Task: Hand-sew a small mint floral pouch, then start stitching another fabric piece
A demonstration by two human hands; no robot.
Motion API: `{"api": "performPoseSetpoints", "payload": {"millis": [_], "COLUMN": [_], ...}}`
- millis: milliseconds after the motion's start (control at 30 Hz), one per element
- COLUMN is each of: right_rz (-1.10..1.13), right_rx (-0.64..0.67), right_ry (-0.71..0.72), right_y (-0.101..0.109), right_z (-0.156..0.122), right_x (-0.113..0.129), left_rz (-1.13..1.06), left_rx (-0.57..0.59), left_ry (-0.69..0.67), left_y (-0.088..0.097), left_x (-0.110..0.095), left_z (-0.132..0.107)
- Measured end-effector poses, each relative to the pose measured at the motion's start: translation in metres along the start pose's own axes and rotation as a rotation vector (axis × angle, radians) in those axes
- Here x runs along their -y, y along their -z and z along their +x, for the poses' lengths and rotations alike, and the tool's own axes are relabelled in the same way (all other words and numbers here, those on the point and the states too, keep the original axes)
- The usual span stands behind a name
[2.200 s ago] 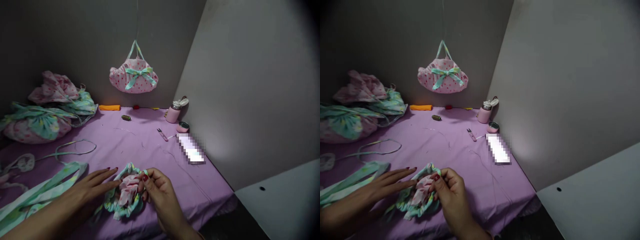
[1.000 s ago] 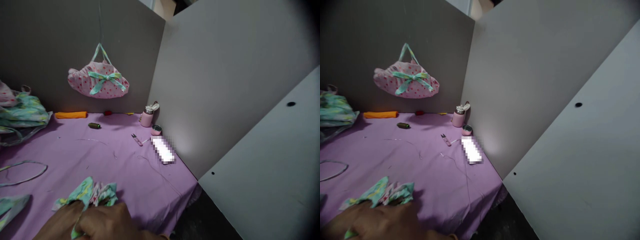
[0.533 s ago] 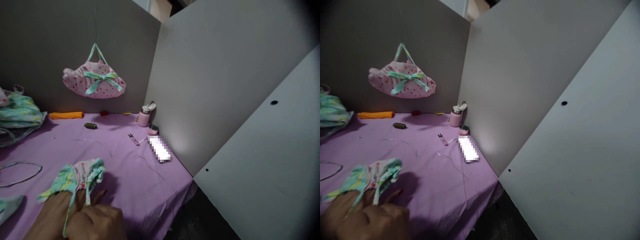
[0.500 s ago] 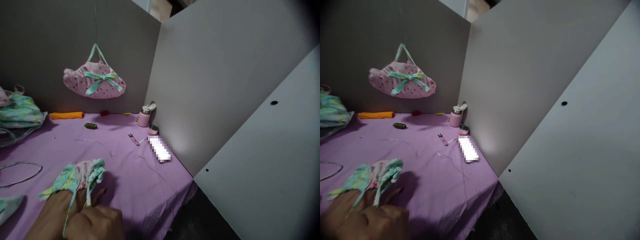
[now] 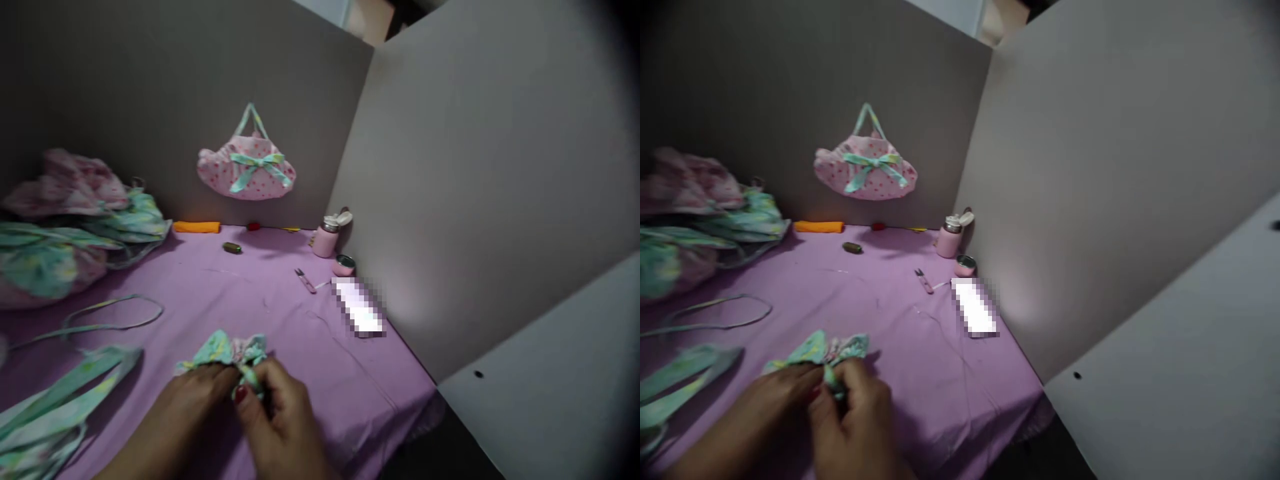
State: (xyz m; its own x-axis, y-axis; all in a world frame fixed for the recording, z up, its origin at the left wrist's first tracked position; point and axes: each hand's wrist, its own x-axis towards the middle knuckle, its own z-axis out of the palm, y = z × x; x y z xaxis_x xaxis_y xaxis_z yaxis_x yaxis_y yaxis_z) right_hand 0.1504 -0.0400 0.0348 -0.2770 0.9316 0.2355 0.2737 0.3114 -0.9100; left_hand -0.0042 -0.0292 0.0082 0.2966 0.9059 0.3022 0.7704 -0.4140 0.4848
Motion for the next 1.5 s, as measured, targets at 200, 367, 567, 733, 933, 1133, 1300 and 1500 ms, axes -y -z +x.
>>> {"api": "performPoseSetpoints", "payload": {"millis": [200,367,567,733,933,1133,1300,1500], "right_rz": [0.209,0.203,0.022,-0.145,-0.173,-0.165,-0.216,-0.26], "right_rx": [0.123,0.147,0.241,0.211,0.147,0.181,0.158,0.152], "right_ry": [-0.025,-0.037,0.007,0.149,0.215,0.169,0.199,0.236], "right_y": [0.002,-0.006,-0.003,-0.016,-0.026,-0.015,-0.015,-0.02], "right_z": [0.009,0.005,0.004,-0.004,-0.014,-0.019,-0.021,-0.022], "right_x": [0.001,0.0,0.0,0.0,-0.001,-0.003,-0.007,-0.011], "left_rz": [0.114,0.247,0.327,0.33,0.342,0.375,0.374,0.32], "left_rx": [0.031,0.118,0.21,0.23,0.202,0.145,0.147,0.188], "left_ry": [-0.163,-0.089,-0.067,-0.03,-0.011,-0.025,0.047,0.181], "left_y": [-0.001,-0.009,-0.006,-0.013,-0.023,-0.023,-0.022,-0.013], "left_x": [-0.014,-0.01,-0.012,-0.005,0.002,-0.007,-0.01,-0.017], "left_z": [-0.002,0.007,0.02,0.018,0.009,0.008,0.01,0.009]}}
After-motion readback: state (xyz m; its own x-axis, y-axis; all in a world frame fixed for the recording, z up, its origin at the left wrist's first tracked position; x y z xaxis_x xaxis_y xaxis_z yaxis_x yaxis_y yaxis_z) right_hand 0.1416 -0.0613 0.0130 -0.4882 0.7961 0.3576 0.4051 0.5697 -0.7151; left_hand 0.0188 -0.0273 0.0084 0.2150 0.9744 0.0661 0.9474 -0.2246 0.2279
